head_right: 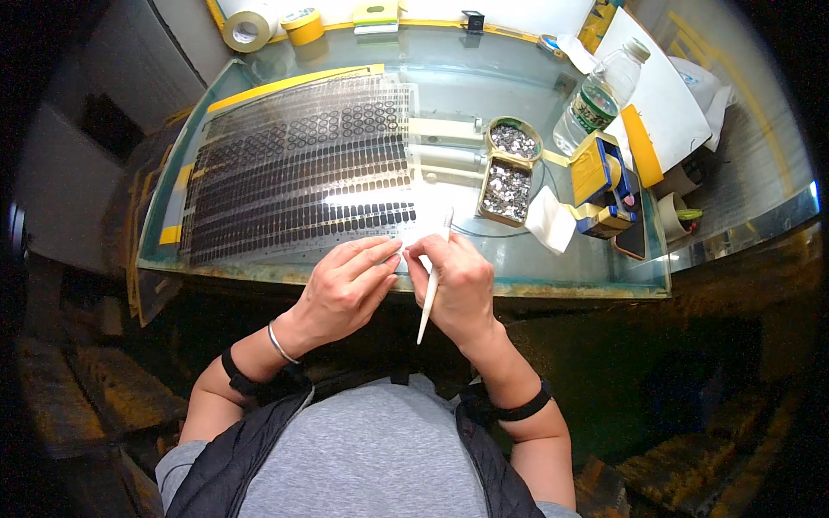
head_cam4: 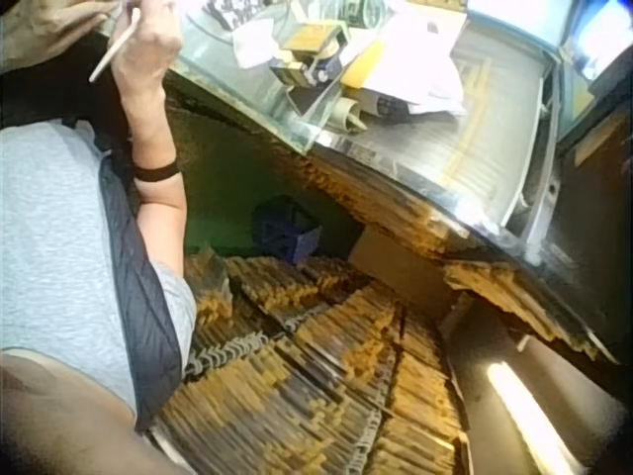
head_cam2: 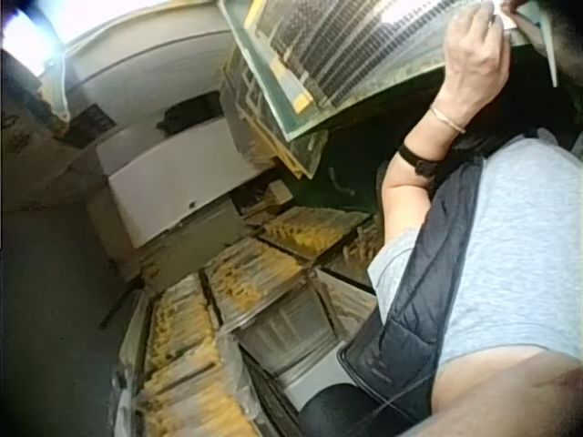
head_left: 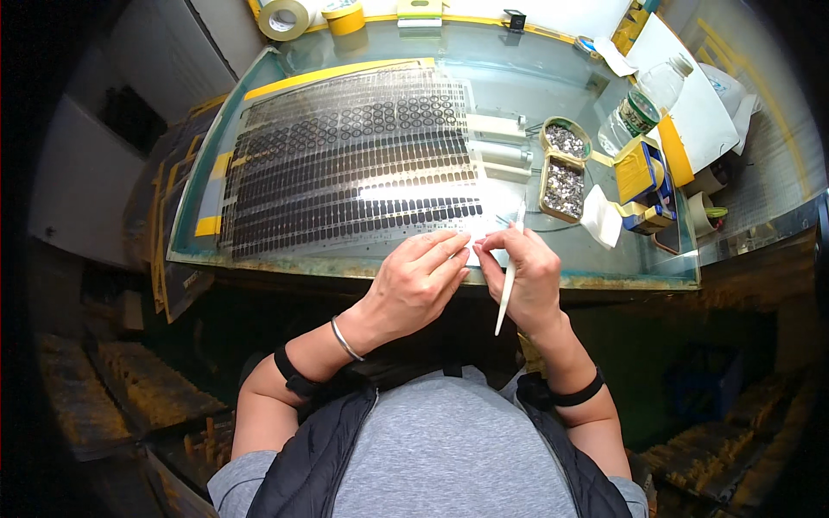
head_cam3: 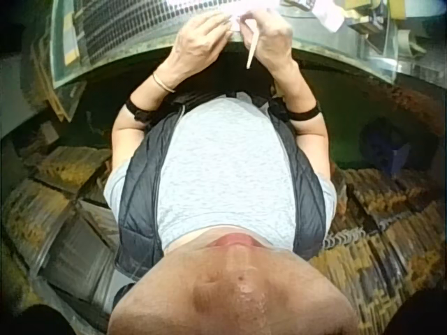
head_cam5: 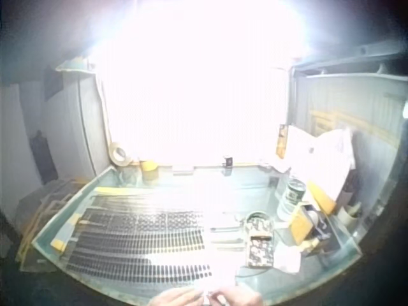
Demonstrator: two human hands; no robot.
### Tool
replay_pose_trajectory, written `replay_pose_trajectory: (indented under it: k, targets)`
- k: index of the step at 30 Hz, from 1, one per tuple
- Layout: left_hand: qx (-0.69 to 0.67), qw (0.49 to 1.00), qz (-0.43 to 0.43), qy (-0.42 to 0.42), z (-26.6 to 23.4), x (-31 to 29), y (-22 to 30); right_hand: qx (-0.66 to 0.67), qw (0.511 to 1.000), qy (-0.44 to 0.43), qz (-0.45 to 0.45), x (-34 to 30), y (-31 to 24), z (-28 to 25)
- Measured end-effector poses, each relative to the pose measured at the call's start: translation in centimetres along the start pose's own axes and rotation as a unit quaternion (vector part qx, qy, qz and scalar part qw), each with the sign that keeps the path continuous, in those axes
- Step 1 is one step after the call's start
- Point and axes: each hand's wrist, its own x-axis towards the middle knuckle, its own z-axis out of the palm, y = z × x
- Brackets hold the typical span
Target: Assembling small metal pins or components into a large grid structure on a lighted assembly table.
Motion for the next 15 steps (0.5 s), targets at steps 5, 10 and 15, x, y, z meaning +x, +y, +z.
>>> replay_pose_trajectory:
  k: [5,10,15]
  targets:
    - [-0.010,1.000,-0.010,0.017,0.4,0.1,-0.1,-0.016,1.000,0.015,-0.023,-0.6,0.7,1.0]
    - [-0.012,1.000,-0.013,0.022,0.6,0.1,-0.2,-0.024,0.997,0.063,-0.040,-1.0,0.8,1.9]
    - [-0.021,0.999,-0.013,0.035,0.8,0.2,-0.3,-0.027,0.995,0.099,-0.019,-1.1,0.9,1.9]
